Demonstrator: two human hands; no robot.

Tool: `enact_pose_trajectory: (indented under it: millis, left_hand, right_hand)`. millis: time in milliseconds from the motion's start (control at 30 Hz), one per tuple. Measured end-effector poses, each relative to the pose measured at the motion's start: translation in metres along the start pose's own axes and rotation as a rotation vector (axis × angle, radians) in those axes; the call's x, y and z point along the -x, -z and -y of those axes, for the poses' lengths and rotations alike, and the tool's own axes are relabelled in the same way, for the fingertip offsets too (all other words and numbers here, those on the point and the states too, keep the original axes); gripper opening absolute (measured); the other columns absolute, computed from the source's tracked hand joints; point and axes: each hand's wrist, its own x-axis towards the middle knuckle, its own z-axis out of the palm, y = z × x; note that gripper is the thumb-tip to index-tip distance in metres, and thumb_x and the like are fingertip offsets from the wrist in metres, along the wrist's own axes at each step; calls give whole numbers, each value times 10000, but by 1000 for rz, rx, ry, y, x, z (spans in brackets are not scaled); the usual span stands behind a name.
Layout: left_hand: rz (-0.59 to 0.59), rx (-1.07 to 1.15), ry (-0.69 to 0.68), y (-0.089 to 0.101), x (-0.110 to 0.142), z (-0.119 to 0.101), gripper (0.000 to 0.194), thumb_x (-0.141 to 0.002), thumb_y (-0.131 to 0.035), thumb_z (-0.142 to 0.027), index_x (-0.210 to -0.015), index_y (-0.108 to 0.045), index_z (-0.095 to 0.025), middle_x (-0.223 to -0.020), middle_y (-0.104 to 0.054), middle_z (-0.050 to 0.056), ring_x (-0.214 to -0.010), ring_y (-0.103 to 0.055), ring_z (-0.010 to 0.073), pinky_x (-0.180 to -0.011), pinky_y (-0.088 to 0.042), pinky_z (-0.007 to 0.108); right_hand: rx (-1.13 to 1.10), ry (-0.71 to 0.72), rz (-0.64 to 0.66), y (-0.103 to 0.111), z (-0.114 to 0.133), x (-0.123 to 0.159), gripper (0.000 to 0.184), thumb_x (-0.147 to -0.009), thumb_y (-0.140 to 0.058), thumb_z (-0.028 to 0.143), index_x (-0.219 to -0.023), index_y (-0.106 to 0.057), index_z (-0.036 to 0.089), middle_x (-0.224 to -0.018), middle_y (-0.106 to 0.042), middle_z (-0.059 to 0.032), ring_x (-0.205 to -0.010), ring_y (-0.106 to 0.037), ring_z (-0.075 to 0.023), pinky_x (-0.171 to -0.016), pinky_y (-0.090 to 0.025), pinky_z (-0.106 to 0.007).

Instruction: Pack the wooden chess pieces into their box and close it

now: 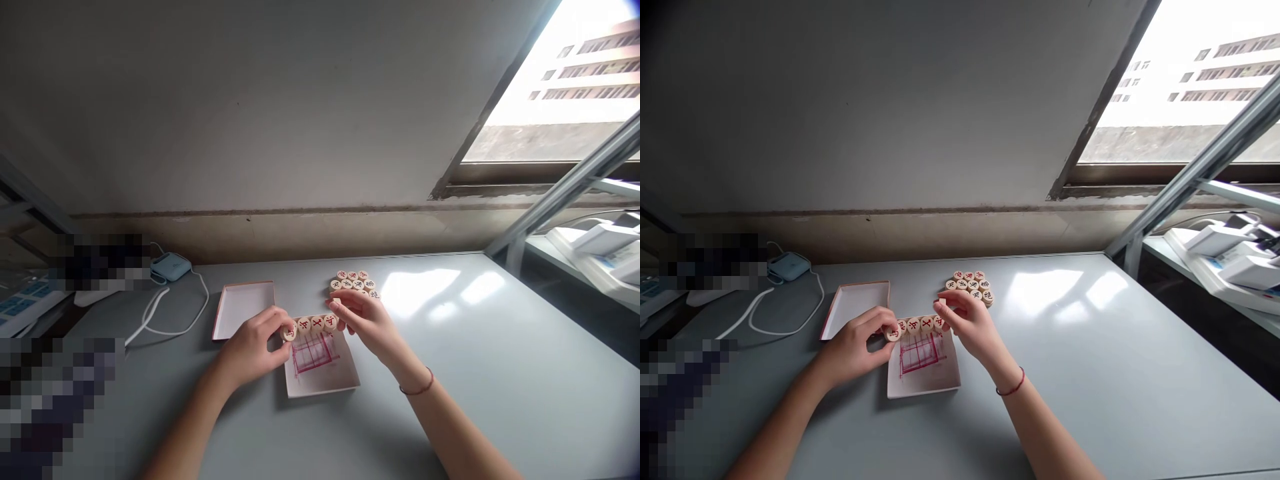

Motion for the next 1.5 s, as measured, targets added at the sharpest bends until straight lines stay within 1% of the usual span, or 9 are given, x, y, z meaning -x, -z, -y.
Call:
enact_pose_trajectory:
  millis: [267, 700, 800, 967, 1167, 1267, 1333, 1433, 1500]
  left_hand:
    - [170, -118, -14, -5, -1, -3, 98, -740, -612, -134, -789, -592, -218, -807, -643, -4, -820, -579, 178, -728, -478, 284]
    - [114, -265, 2, -21, 2, -6, 178, -778, -497, -56, -793, -592, -206, -938, -617, 24, -909, -565, 189, -830, -486, 344]
    - [100, -282, 12, -22, 2, -7, 165, -802, -503, -78, -804, -607, -207, -948, -615, 28, -909, -567, 192, -825, -489, 351]
    - [110, -294, 49, -21, 1, -7, 129, -816, -545, -110, -822, -622, -214, -936, -628, 22, -897, -574, 196, -791, -474, 341]
    - [159, -310, 47, -18, 0, -7, 126, -835, -540, -118, -799, -613, -214, -828, -651, -1, -842, -576, 192, -764, -446, 348]
    - [117, -229, 52, -12, 0, -5, 108, -807, -550, -123, -822, -604, -215, -861, -633, 0, -856, -577, 184, -780, -460, 329]
    - [49, -191, 54, -9, -1, -1, 181, -810, -495, -95, -884, -606, -217, -906, -626, 8, -881, -575, 175, -794, -469, 307]
    - [-65, -269, 81, -11, -4, 7, 303, -852, -391, -80, -1011, -613, -211, -1022, -642, 36, -955, -549, 197, -828, -456, 328]
    - [-90, -343, 117, -16, -5, 12, 326, -887, -368, -116, -1083, -611, -213, -1105, -649, 43, -1005, -520, 224, -840, -434, 360]
  right_hand:
    - [4, 33, 86, -11, -2, 6, 360, -791, -629, 477, -990, -625, 177, -836, -649, -45, -749, -615, -152, -617, -518, -266]
    - [103, 75, 235, -26, 1, 19, 285, -839, -581, 438, -983, -620, 195, -801, -656, -27, -691, -615, -137, -602, -534, -257]
    - [124, 87, 253, -29, 0, 21, 223, -853, -568, 372, -984, -624, 200, -828, -660, -29, -706, -623, -132, -636, -547, -260]
    - [189, 187, 248, -33, 0, 25, 176, -842, -545, 256, -986, -638, 215, -1062, -592, -61, -783, -621, -125, -718, -576, -282]
    - [307, 232, 259, -33, -2, 26, 223, -834, -489, 164, -983, -643, 227, -1013, -589, -50, -805, -609, -133, -717, -567, -287]
    - [390, 278, 214, -36, -7, 26, 259, -820, -514, 134, -1037, -613, 235, -1013, -610, -48, -814, -610, -142, -702, -547, -288]
    - [486, 324, 178, -42, -10, 26, 269, -814, -543, 118, -1052, -588, 236, -984, -635, -38, -806, -607, -145, -677, -520, -279]
    - [656, 466, 119, -52, -14, 25, 171, -827, -578, 121, -964, -591, 223, -911, -669, -22, -801, -607, -154, -726, -466, -298]
    - [766, 574, 79, -58, -17, 25, 90, -829, -601, 138, -879, -596, 213, -912, -675, -24, -818, -603, -167, -770, -426, -317]
